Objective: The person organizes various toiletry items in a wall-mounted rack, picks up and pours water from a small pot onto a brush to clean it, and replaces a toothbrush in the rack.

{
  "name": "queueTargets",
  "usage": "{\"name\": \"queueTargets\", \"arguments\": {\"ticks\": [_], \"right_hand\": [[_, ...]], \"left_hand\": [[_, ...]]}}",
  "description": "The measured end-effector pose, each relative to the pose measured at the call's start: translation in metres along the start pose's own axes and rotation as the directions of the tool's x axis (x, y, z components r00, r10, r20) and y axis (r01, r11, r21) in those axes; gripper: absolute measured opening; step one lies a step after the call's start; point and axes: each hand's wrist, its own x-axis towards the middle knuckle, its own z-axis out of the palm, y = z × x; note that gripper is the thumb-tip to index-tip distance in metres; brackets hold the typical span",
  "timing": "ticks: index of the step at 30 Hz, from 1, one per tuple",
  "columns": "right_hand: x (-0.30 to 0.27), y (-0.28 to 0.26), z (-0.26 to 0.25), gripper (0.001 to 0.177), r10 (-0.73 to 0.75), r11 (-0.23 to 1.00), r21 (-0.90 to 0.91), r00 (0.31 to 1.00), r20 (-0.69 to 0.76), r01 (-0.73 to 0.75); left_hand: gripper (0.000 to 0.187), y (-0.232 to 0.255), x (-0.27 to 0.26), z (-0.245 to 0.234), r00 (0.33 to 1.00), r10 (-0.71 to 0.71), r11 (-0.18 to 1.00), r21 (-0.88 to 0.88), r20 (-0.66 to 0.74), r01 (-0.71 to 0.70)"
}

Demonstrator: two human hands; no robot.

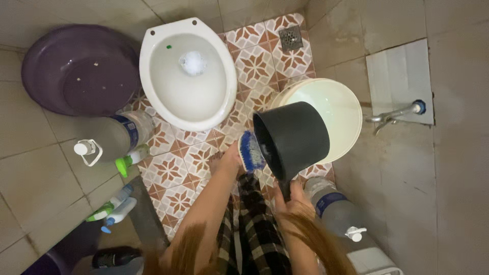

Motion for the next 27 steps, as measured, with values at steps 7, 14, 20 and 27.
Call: {"name": "queueTargets", "arguments": {"ticks": [7, 14, 20, 27], "right_hand": [[-0.005, -0.004, -0.002, 0.035, -0.055, 0.998, -0.043, 0.996, -0.072, 0.052], [0.002, 0.002, 0.0, 0.025, -0.226, 0.967, 0.07, 0.948, -0.223, 0.246], [0.066, 0.074, 0.04, 0.035, 0.181, 0.719, 0.662, 0.976, 0.118, -0.213], [0.244, 0.214, 0.17, 0.051, 0.391, 0.803, 0.271, 0.812, 0.433, -0.531]], "left_hand": [[0.051, -0.012, -0.039, 0.077, 0.987, 0.104, 0.995, 0.02, -0.125, -0.103], [0.069, 0.01, -0.004, 0.027, 0.95, 0.155, 0.987, 0.086, -0.272, -0.136], [0.075, 0.017, 0.001, 0.003, 0.963, 0.216, 0.976, 0.067, -0.16, -0.208], [0.08, 0.036, -0.027, 0.018, 0.947, 0.243, 0.892, 0.433, -0.208, -0.134]]}}
